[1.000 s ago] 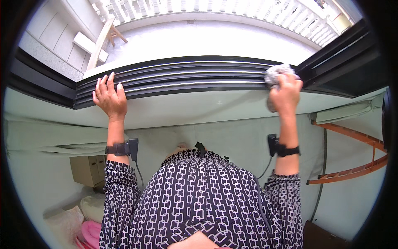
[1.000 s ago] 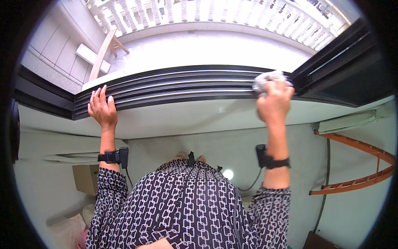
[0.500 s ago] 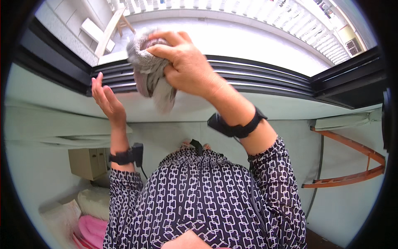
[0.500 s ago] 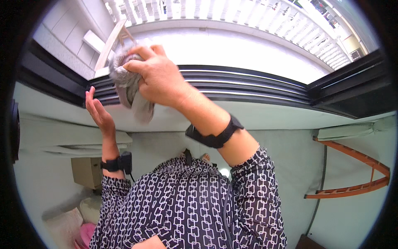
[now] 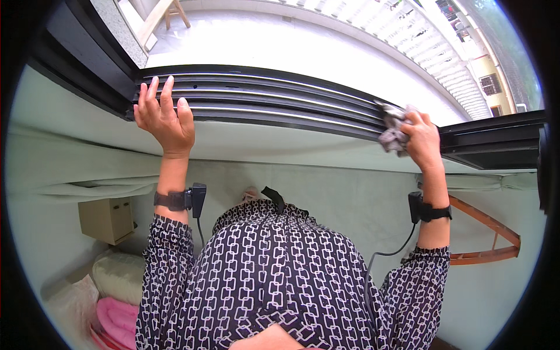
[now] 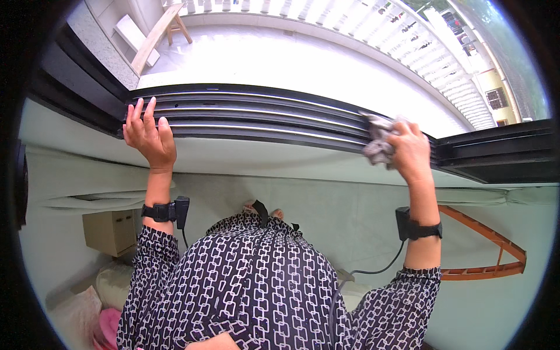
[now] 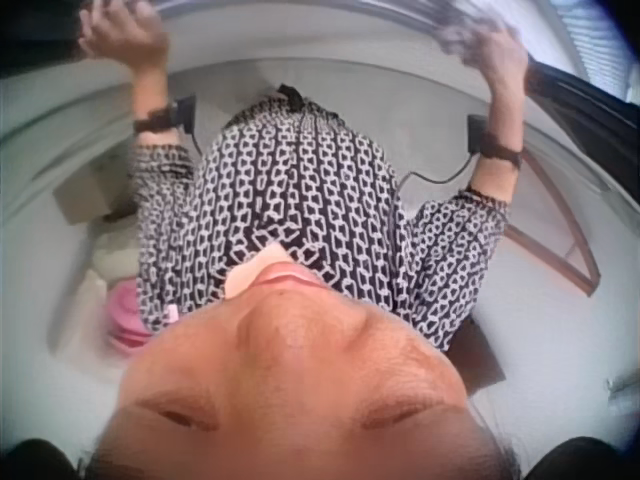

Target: The person wets and wrings a cloth in a bucket, wipes a light switch on the wall, and then cleans the glass and frame of a sliding window.

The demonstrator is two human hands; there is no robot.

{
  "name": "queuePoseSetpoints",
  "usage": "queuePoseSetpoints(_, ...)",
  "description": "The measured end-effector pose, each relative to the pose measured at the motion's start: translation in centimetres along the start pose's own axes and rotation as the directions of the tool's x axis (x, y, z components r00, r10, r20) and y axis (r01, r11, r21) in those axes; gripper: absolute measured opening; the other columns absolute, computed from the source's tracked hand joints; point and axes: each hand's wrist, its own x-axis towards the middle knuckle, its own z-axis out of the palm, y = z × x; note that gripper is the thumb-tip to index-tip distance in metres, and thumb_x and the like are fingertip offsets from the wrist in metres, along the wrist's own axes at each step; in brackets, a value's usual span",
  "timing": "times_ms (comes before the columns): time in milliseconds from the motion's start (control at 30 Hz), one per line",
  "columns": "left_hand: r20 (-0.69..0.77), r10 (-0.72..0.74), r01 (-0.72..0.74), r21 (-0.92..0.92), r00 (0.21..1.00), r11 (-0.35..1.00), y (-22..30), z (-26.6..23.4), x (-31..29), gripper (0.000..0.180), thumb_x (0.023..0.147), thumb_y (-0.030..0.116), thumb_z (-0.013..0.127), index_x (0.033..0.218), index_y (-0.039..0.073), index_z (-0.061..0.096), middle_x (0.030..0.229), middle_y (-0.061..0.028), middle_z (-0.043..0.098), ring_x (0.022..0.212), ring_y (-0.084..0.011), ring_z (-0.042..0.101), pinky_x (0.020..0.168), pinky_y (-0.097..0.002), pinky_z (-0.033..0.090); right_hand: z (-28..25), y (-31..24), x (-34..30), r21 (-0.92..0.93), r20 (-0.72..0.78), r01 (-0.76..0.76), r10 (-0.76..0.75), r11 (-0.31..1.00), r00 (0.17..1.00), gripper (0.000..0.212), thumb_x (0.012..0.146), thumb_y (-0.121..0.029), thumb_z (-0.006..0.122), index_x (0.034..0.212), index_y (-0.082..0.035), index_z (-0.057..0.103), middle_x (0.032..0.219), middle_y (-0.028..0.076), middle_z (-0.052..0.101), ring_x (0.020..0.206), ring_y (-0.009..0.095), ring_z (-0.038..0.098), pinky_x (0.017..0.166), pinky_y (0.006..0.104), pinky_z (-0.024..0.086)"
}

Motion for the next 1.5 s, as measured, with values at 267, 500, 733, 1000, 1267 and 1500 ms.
queuePoseSetpoints(267,-0.052,0.073,-0.073,0.003,0.996,0.997,1.0,-1.3,0.6,0.045,0.097,0.03,0.041,0.133,0.013,0.062,0.141,-0.0049,0.053,0.138,-0.0255,0.039,0.114,-0.0461,0.015,-1.2,-9.0,-0.4,0.473,-0.269,0.141,-0.01,0.87,0.963,0.033,0.068,0.008,0.061,0.091,-0.011,0.075,0.113,0.005,0.064,0.112,0.033,0.053,0.095,0.0404,0.047)
queuePoseSetpoints(500,-0.048,0.08,-0.089,-0.232,0.996,0.969,2.3,-1.2,1.6,0.064,0.105,0.051,0.017,0.154,0.012,0.033,0.15,-0.0072,0.046,0.143,-0.024,0.033,0.118,-0.0458,0.006,-8.2,-22.2,8.9,0.444,-0.378,0.552,-0.411,0.706,0.83,0.044,0.065,-0.003,0.07,0.106,-0.018,0.075,0.126,0.006,0.056,0.124,0.033,0.046,0.104,0.0464,0.042)
queuePoseSetpoints(733,0.079,-0.044,0.091,-0.875,0.996,0.476,3.3,0.0,2.2,0.085,0.101,0.066,0.018,0.157,0.002,0.015,0.148,-0.0275,0.042,0.142,-0.0355,0.034,0.121,-0.0459,0.006,-8.8,-25.9,12.1,0.412,-0.375,0.584,-0.454,0.699,0.808,0.045,0.065,-0.004,0.072,0.107,-0.02,0.074,0.126,0.007,0.056,0.127,0.03,0.045,0.105,0.0441,0.041)
queuePoseSetpoints(1000,-0.046,0.11,-0.119,-0.338,0.993,0.934,2.3,-0.5,1.4,0.074,0.101,0.056,0.033,0.153,0.003,0.031,0.149,-0.0118,0.048,0.141,-0.0263,0.035,0.117,-0.0471,0.011,-4.1,-11.6,2.8,0.392,-0.091,0.198,-0.177,0.899,0.98,0.035,0.061,0.001,0.073,0.092,-0.015,0.075,0.11,0.003,0.061,0.119,0.027,0.051,0.099,0.0406,0.044)
queuePoseSetpoints(1267,-0.153,0.082,-0.097,-0.094,0.985,0.991,1.9,-1.3,0.7,0.065,0.089,0.034,0.052,0.146,0.006,0.045,0.148,-0.0107,0.05,0.139,-0.0292,0.043,0.116,-0.0491,0.019,7.7,6.4,-1.6,-0.12,0.017,-0.28,0.284,0.952,0.959,0.01,0.076,-0.021,0.067,0.077,-0.017,0.076,0.109,0.001,0.065,0.111,0.025,0.054,0.089,0.0415,0.046)
queuePoseSetpoints(1500,-0.137,0.045,-0.042,0.025,0.99,0.999,-1.2,-3.5,-0.5,0.057,0.092,0.028,0.046,0.144,0.006,0.048,0.144,-0.012,0.054,0.135,-0.0289,0.046,0.112,-0.0474,0.027,-2.3,-3.2,2.2,0.49,-0.579,0.204,0.141,0.848,0.803,0.027,0.07,-0.001,0.065,0.088,-0.017,0.077,0.11,0.007,0.067,0.109,0.03,0.056,0.095,0.0416,0.047)
